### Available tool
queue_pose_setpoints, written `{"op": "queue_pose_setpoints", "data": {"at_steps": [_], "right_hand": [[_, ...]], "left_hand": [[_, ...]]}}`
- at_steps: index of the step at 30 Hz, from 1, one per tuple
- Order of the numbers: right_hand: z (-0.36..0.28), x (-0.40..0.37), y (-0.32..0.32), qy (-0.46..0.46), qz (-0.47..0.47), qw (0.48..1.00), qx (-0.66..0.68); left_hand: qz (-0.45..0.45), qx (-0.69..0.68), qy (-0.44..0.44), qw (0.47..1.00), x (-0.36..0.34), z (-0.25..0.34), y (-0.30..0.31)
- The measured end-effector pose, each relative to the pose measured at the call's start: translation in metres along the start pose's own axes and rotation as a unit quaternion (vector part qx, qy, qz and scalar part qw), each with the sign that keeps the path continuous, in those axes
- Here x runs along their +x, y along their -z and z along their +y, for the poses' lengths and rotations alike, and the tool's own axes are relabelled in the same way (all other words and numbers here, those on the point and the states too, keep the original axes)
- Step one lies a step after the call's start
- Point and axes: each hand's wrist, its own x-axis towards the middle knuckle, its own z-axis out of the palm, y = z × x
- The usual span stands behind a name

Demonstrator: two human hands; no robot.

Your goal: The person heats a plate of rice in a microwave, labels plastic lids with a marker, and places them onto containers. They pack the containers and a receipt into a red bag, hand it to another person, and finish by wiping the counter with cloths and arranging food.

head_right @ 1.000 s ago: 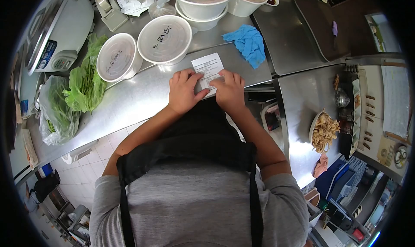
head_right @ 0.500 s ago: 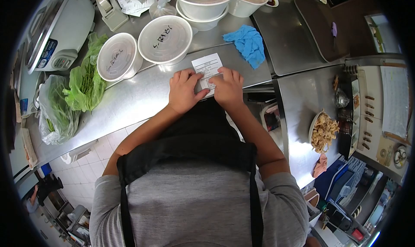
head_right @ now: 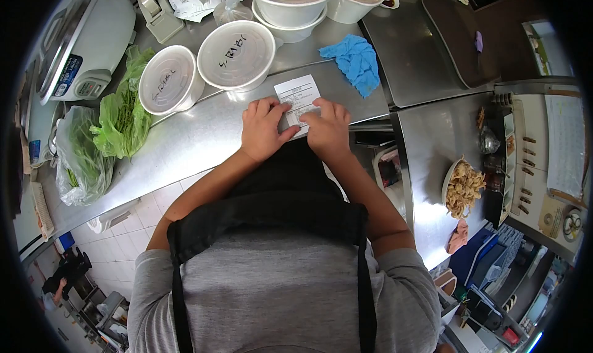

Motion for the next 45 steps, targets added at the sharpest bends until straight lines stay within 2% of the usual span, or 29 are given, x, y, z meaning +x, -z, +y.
{"op": "queue_pose_setpoints", "data": {"at_steps": [21, 34, 38, 41, 44, 45], "right_hand": [[-0.001, 0.008, 0.001, -0.029, -0.005, 1.0, 0.005], [-0.003, -0.004, 0.01, -0.002, 0.001, 1.0, -0.005], [0.0, -0.008, 0.001, -0.003, -0.011, 1.0, 0.005], [0.0, -0.007, 0.001, -0.004, -0.023, 1.0, 0.012], [0.002, 0.0, 0.008, 0.018, -0.039, 0.998, 0.035], [-0.001, 0.007, 0.011, 0.016, -0.034, 0.996, 0.083]], "left_hand": [[0.0, 0.003, 0.0, 1.0, 0.0, 0.0, 0.0], [0.008, 0.015, -0.013, 1.0, 0.0, -0.004, -0.004], [0.031, 0.046, 0.058, 0.997, 0.011, -0.003, -0.008], [0.011, 0.071, 0.1, 0.992, 0.017, 0.004, -0.005], [0.009, 0.037, 0.048, 0.998, 0.016, -0.005, -0.009], [0.007, 0.03, 0.025, 0.999, 0.013, -0.008, -0.008]]}}
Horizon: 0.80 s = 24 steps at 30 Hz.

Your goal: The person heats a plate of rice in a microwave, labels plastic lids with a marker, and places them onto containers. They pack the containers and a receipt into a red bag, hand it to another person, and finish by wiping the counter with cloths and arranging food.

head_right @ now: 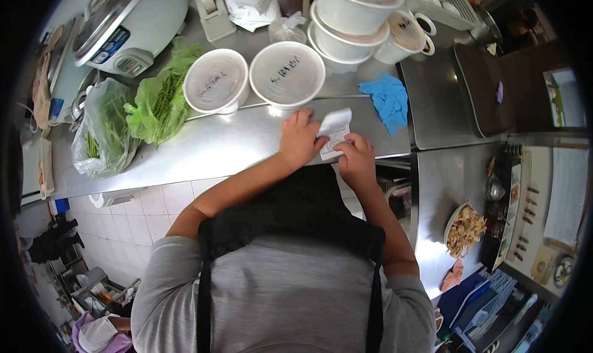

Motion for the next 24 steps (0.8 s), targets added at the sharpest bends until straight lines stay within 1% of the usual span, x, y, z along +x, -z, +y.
{"op": "queue_pose_setpoints", "data": {"at_steps": [1, 2, 3, 4, 6, 7, 8, 10, 12, 14, 16, 19, 22, 24], "right_hand": [[-0.005, 0.011, 0.004, 0.002, 0.007, 0.999, 0.048], [-0.014, 0.025, 0.011, 0.005, 0.012, 0.995, 0.095], [-0.027, 0.044, 0.018, 0.046, 0.039, 0.992, 0.114], [-0.043, 0.065, 0.023, 0.056, 0.032, 0.986, 0.152], [-0.077, 0.109, 0.025, 0.075, 0.018, 0.971, 0.226], [-0.096, 0.132, 0.019, 0.034, -0.009, 0.964, 0.262], [-0.112, 0.158, 0.009, -0.009, -0.035, 0.954, 0.297], [-0.125, 0.22, -0.034, -0.097, -0.09, 0.898, 0.419], [-0.135, 0.279, -0.077, -0.144, -0.084, 0.911, 0.378], [-0.122, 0.329, -0.133, -0.126, -0.075, 0.951, 0.273], [-0.121, 0.375, -0.181, -0.214, -0.064, 0.963, 0.151], [-0.124, 0.4, -0.191, -0.226, -0.095, 0.969, 0.016], [-0.109, 0.411, -0.199, -0.249, -0.118, 0.961, 0.03], [-0.091, 0.414, -0.222, -0.25, -0.147, 0.952, 0.096]], "left_hand": [[0.016, -0.027, -0.016, 0.999, -0.001, -0.001, 0.006], [0.001, -0.063, -0.028, 0.998, -0.003, -0.005, 0.01], [-0.016, -0.1, -0.04, 0.994, -0.009, -0.011, 0.013], [-0.032, -0.136, -0.053, 0.989, -0.013, -0.015, 0.018], [-0.1, -0.287, 0.036, 0.952, -0.029, -0.019, 0.042], [-0.135, -0.361, 0.079, 0.919, -0.04, -0.022, 0.053], [-0.105, -0.399, 0.097, 0.906, -0.051, -0.028, 0.062], [-0.051, -0.472, 0.126, 0.871, -0.071, -0.044, 0.08], [-0.023, -0.489, 0.17, 0.855, -0.084, -0.058, 0.103], [0.015, -0.5, 0.204, 0.842, -0.099, -0.07, 0.123], [0.054, -0.505, 0.227, 0.831, -0.114, -0.09, 0.141], [0.058, -0.526, 0.243, 0.813, -0.13, -0.106, 0.145], [0.048, -0.546, 0.263, 0.794, -0.131, -0.117, 0.144], [0.023, -0.56, 0.256, 0.788, -0.122, -0.119, 0.15]]}}
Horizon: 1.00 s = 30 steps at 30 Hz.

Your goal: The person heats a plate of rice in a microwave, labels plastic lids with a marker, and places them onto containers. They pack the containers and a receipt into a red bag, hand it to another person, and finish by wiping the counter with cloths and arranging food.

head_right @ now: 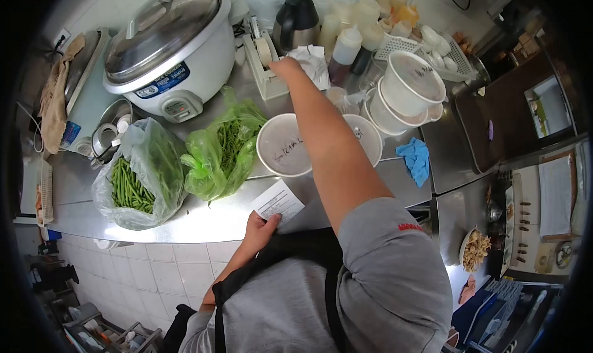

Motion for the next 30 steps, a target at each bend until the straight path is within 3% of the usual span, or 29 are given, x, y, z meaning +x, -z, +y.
{"op": "queue_pose_setpoints", "data": {"at_steps": [4, 5, 8, 11, 14, 17, 19, 21, 23, 26, 28, 30], "right_hand": [[-0.01, -0.003, 0.005, -0.012, 0.007, 1.0, -0.001], [-0.017, -0.021, 0.009, 0.001, 0.053, 0.992, 0.118], [-0.031, -0.087, 0.033, -0.028, 0.004, 0.949, 0.314], [-0.016, -0.106, 0.028, -0.113, 0.009, 0.953, 0.283], [0.006, -0.093, 0.013, -0.043, -0.009, 0.961, 0.275], [0.019, -0.076, -0.006, 0.014, 0.041, 0.976, 0.212], [0.019, -0.062, -0.003, 0.083, 0.056, 0.995, 0.026], [0.022, -0.061, -0.001, 0.074, 0.092, 0.987, -0.105], [0.013, -0.07, 0.008, -0.004, 0.159, 0.971, -0.178], [-0.018, -0.119, 0.043, 0.089, 0.124, 0.977, -0.146], [-0.025, -0.162, 0.077, 0.119, -0.043, 0.991, 0.043], [-0.005, -0.193, 0.081, 0.15, -0.139, 0.977, 0.059]], "left_hand": [[-0.047, -0.022, -0.017, 0.999, 0.018, 0.008, 0.001], [-0.044, -0.03, -0.016, 0.998, 0.021, 0.01, 0.002], [-0.029, -0.011, -0.022, 0.999, 0.028, 0.015, 0.004], [-0.03, -0.011, -0.023, 0.999, 0.037, 0.012, 0.008], [-0.023, -0.045, -0.04, 0.998, 0.041, 0.015, 0.009], [-0.026, -0.032, -0.037, 0.998, 0.045, 0.02, 0.014], [-0.014, -0.023, -0.038, 0.999, 0.049, 0.029, 0.013], [-0.007, -0.035, -0.026, 0.999, 0.054, 0.029, 0.011], [-0.026, -0.04, -0.015, 0.999, 0.057, 0.033, 0.008], [-0.022, -0.027, -0.022, 0.999, 0.062, 0.036, 0.005], [-0.038, -0.015, -0.001, 0.999, 0.068, 0.04, 0.005], [-0.011, -0.049, 0.014, 0.999, 0.071, 0.039, 0.0]]}}
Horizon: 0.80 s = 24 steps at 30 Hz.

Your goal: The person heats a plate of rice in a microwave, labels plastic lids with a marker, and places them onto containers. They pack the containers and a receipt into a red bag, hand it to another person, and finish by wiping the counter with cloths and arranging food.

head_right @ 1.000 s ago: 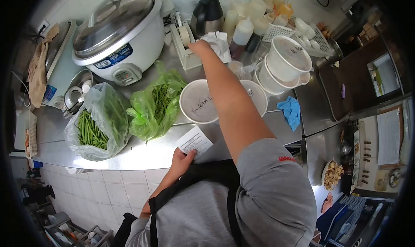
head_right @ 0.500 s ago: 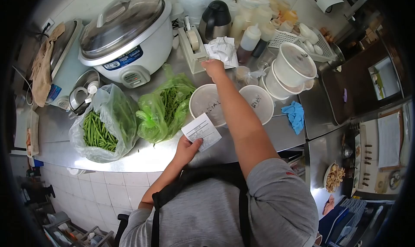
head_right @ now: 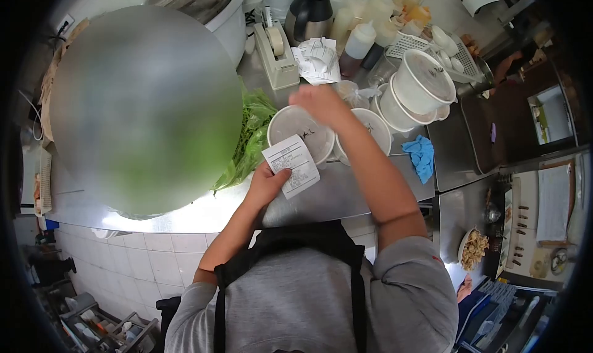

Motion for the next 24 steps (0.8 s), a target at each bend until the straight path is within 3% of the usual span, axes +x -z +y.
{"op": "queue_pose_setpoints", "data": {"at_steps": [3, 6, 8, 12, 15, 21, 23, 24], "right_hand": [[0.016, -0.042, -0.027, 0.05, 0.115, 0.987, -0.1], [0.032, -0.052, -0.043, 0.024, 0.104, 0.989, -0.102], [0.027, -0.057, -0.051, 0.019, 0.146, 0.978, -0.147], [0.028, -0.063, -0.063, 0.057, 0.207, 0.941, -0.263], [0.039, -0.064, -0.068, 0.123, 0.254, 0.919, -0.275], [0.026, -0.061, -0.063, 0.064, 0.275, 0.914, -0.293], [0.028, -0.06, -0.062, 0.039, 0.232, 0.919, -0.315], [0.027, -0.055, -0.058, 0.037, 0.215, 0.919, -0.329]], "left_hand": [[0.009, -0.022, 0.056, 0.998, 0.003, -0.002, 0.002], [0.01, -0.03, 0.098, 0.995, 0.003, -0.004, 0.002], [0.014, -0.011, 0.113, 0.993, 0.003, -0.002, 0.002], [0.002, -0.003, 0.118, 0.993, 0.005, -0.006, 0.003], [0.001, -0.012, 0.1, 0.995, 0.0, 0.0, -0.001], [-0.007, -0.014, 0.091, 0.996, 0.004, -0.013, 0.003], [-0.013, 0.004, 0.086, 0.996, 0.005, -0.008, 0.003], [-0.005, 0.114, 0.098, 0.989, 0.001, 0.002, 0.001]]}}
